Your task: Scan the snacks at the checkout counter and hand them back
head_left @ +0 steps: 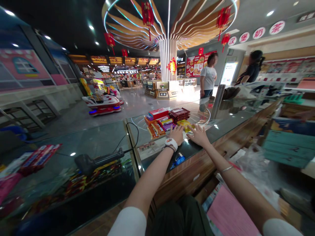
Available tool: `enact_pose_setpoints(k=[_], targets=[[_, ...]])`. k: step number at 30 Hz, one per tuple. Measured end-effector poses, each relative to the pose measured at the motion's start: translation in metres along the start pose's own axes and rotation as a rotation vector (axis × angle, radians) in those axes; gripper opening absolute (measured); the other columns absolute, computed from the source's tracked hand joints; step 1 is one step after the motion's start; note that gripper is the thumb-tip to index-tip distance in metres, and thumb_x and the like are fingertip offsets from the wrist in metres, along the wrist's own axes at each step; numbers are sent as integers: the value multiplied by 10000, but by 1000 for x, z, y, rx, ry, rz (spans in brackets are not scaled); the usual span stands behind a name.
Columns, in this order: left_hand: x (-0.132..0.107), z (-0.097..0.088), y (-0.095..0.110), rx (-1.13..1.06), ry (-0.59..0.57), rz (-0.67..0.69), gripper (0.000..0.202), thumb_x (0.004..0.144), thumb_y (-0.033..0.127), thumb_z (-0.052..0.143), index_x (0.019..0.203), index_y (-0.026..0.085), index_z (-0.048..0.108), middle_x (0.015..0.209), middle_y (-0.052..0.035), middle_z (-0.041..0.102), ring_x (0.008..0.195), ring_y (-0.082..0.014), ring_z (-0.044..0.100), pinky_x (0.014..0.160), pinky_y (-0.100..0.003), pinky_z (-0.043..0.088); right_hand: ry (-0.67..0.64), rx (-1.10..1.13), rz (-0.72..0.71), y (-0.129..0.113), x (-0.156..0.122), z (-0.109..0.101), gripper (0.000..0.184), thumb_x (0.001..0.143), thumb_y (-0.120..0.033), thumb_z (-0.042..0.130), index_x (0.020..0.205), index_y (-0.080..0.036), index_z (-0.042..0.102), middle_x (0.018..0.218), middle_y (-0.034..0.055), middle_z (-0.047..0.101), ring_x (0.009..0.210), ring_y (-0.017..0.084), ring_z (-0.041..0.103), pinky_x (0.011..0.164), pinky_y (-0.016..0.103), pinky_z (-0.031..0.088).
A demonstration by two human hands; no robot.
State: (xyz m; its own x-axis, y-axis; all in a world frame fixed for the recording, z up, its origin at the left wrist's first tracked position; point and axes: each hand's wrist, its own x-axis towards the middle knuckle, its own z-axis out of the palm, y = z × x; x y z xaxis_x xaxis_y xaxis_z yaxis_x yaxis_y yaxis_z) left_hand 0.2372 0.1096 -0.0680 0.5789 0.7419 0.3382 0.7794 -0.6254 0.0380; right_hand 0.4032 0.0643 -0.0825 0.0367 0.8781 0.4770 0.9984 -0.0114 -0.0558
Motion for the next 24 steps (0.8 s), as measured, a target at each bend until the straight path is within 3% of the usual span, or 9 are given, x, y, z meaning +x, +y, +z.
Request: enact_pose_setpoints(k=[4,8,15,24], targets=[[-12,-17,-3,17,37,-18,537,989,240,349,1524,194,367,1601,-61,359,1483,-285,299,1243,-570,147,55,12,-50,-5,-2,-4,608,948,-445,498,1514,-241,410,1581,116,386,1454,367,330,1155,601,274],[-36,-52,-14,46,75,-88,554,978,241,386,1529,189,356,1609,-50,345,1493,-276,281,1251,-555,145,102,76,-130,-29,0,-17,616,945,-439,489,1512,-214,407,1579,101,395,1462,328,330,1180,556,256],[-100,-115,-56,153,189,-189,544,977,239,386,1518,181,379,1589,-78,379,1493,-288,286,1241,-575,165,182,231,-322,-115,8,-43,642,938,-461,489,1522,-214,386,1585,94,384,1475,313,311,1199,546,218],[-206,-171,-111,285,259,-368,532,980,258,364,1510,211,399,1581,-55,394,1484,-282,310,1233,-591,174,151,406,-546,-235,-4,-67,643,932,-445,510,1519,-214,387,1592,73,376,1482,284,306,1219,516,193]])
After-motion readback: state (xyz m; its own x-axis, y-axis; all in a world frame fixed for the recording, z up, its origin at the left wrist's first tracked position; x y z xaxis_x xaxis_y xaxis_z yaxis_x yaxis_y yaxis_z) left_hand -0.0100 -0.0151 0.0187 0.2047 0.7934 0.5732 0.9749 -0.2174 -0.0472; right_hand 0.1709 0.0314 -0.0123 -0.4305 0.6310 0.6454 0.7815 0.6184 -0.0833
